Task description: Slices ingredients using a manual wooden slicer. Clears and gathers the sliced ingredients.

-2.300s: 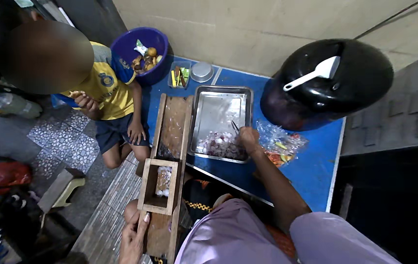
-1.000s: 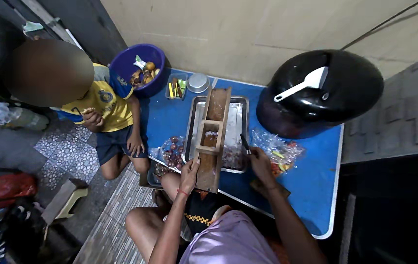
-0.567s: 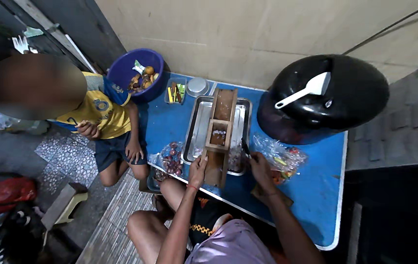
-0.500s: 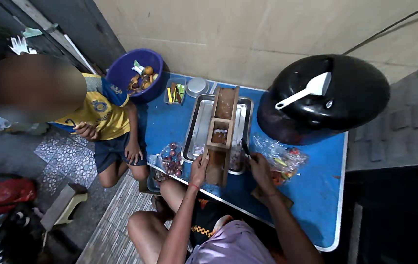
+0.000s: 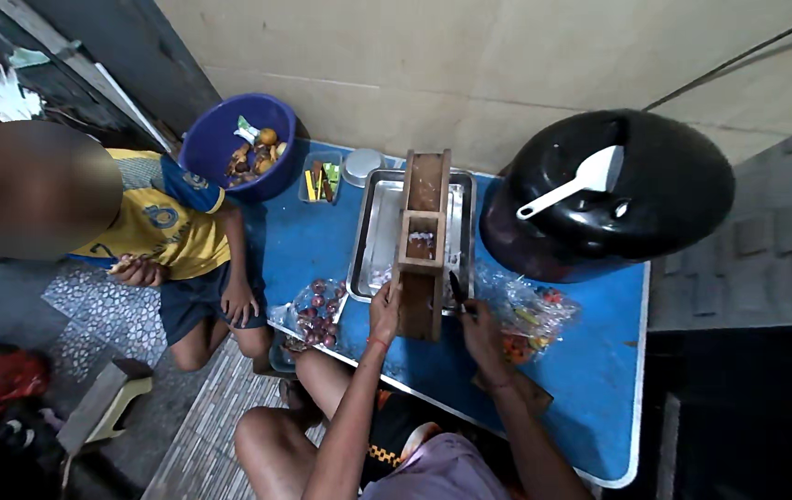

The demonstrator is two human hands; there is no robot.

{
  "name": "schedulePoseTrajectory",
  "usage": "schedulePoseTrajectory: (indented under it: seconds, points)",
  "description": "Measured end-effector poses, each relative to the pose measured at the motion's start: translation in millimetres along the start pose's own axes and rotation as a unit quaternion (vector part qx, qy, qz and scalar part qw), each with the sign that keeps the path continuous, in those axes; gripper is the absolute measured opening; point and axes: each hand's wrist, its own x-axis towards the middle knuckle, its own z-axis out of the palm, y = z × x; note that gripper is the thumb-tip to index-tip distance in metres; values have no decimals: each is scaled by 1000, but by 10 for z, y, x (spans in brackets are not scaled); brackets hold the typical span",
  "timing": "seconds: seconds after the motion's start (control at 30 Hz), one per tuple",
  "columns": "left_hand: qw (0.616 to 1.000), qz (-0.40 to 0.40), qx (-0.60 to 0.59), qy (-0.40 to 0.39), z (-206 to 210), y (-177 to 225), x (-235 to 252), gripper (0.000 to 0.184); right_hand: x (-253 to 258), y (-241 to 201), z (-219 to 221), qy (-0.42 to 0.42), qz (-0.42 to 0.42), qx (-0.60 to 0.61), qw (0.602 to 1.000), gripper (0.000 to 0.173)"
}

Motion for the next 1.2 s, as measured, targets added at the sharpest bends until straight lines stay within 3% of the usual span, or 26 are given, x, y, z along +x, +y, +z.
schedulePoseTrajectory:
  seconds: [0.47,0.8,1.0,1.13,1.2]
  points:
    - [1000,6,9,-5,113,182,281,35,139,-75,40,33,-7,18,999,38]
    - [1000,14,-6,-14,54,116,430,35,167,-111,102,11,-5,19,1000,38]
    - [999,-4,-4,-41,-21,193,386,39,94,-159,99,-1,-18,30,999,39]
    - [999,-7,7,-40,-35,151,248,51,159,-89,113,10,-33,38,999,38]
    - [999,-6,34,-39,-49,113,124,47,156,-73,129,13,-34,57,998,37]
